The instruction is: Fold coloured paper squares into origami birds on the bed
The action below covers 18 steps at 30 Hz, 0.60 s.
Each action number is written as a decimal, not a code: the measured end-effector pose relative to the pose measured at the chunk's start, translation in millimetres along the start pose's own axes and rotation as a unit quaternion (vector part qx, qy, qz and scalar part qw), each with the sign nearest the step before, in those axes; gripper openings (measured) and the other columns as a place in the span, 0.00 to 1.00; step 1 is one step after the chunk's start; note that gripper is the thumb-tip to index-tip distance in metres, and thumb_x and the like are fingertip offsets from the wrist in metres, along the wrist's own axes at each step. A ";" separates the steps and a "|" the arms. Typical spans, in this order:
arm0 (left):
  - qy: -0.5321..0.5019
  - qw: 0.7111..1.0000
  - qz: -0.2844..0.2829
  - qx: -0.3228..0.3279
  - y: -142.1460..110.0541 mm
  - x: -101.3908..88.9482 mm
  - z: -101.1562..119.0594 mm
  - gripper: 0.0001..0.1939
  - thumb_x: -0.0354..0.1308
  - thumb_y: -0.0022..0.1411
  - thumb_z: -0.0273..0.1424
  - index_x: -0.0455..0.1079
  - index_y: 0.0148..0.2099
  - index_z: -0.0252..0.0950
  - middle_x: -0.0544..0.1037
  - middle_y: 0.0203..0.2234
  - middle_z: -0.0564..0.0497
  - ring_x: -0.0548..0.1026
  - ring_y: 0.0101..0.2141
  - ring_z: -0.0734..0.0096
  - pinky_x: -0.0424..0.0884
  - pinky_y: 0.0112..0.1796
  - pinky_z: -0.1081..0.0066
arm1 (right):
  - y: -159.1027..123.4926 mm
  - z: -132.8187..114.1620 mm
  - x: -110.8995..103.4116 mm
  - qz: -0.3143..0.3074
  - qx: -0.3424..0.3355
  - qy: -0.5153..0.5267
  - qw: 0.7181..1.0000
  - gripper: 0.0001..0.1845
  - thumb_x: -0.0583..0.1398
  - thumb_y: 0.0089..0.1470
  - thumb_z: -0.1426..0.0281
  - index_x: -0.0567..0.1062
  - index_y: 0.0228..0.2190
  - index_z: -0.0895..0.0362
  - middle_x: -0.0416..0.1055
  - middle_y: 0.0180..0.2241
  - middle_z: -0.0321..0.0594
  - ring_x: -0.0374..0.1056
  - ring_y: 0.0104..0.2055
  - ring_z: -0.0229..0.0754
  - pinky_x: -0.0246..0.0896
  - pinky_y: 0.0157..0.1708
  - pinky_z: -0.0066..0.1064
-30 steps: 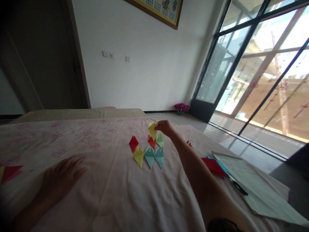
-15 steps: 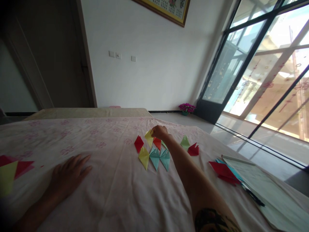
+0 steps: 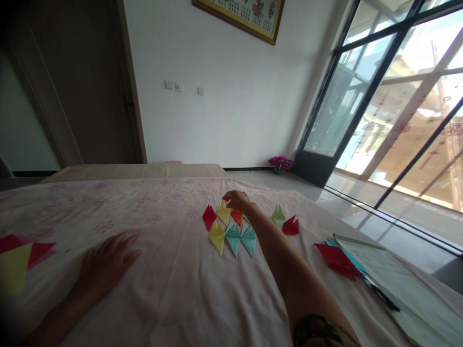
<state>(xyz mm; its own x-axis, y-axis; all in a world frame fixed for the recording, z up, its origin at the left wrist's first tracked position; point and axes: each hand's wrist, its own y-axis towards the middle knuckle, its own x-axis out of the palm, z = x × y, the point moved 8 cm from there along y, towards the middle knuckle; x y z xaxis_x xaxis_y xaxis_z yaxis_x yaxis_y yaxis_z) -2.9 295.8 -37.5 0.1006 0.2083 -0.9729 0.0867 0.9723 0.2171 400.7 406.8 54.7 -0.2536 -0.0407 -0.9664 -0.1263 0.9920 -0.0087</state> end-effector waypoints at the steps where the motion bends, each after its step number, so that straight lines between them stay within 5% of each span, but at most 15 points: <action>1: -0.001 1.000 -0.001 0.000 -0.1 -0.3 0.2 0.28 0.39 0.65 0.44 0.58 0.64 0.42 0.58 0.62 0.42 0.52 0.62 0.50 0.45 0.56 0.45 | 0.8 -0.4 -2.6 0.007 -0.005 0.011 1.000 0.17 0.58 0.60 0.64 0.69 0.49 0.57 0.67 0.50 0.44 0.68 0.46 0.45 0.67 0.44 0.43; 10: -0.001 1.000 0.006 0.005 0.9 0.3 -0.8 0.28 0.38 0.65 0.44 0.58 0.63 0.42 0.59 0.61 0.42 0.53 0.62 0.51 0.47 0.56 0.46 | -10.3 21.9 -38.4 0.126 0.021 0.125 0.984 0.17 0.58 0.61 0.64 0.69 0.49 0.57 0.67 0.50 0.44 0.68 0.46 0.45 0.67 0.44 0.42; 18: -0.004 1.000 0.003 0.003 1.2 -3.5 0.8 0.28 0.39 0.65 0.44 0.59 0.63 0.41 0.59 0.61 0.41 0.54 0.61 0.50 0.47 0.56 0.44 | -116.5 62.9 -27.8 0.276 0.118 0.206 0.932 0.22 0.54 0.61 0.67 0.63 0.56 0.56 0.66 0.51 0.48 0.68 0.46 0.45 0.66 0.45 0.41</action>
<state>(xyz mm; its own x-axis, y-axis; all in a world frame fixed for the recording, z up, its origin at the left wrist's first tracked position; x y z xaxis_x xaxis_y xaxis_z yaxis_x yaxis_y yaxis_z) -2.3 296.2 -33.8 0.1094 0.2139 -0.9707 0.0917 0.9702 0.2241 482.8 300.0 66.5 -0.5704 0.4881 -0.6606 0.3335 0.8726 0.3568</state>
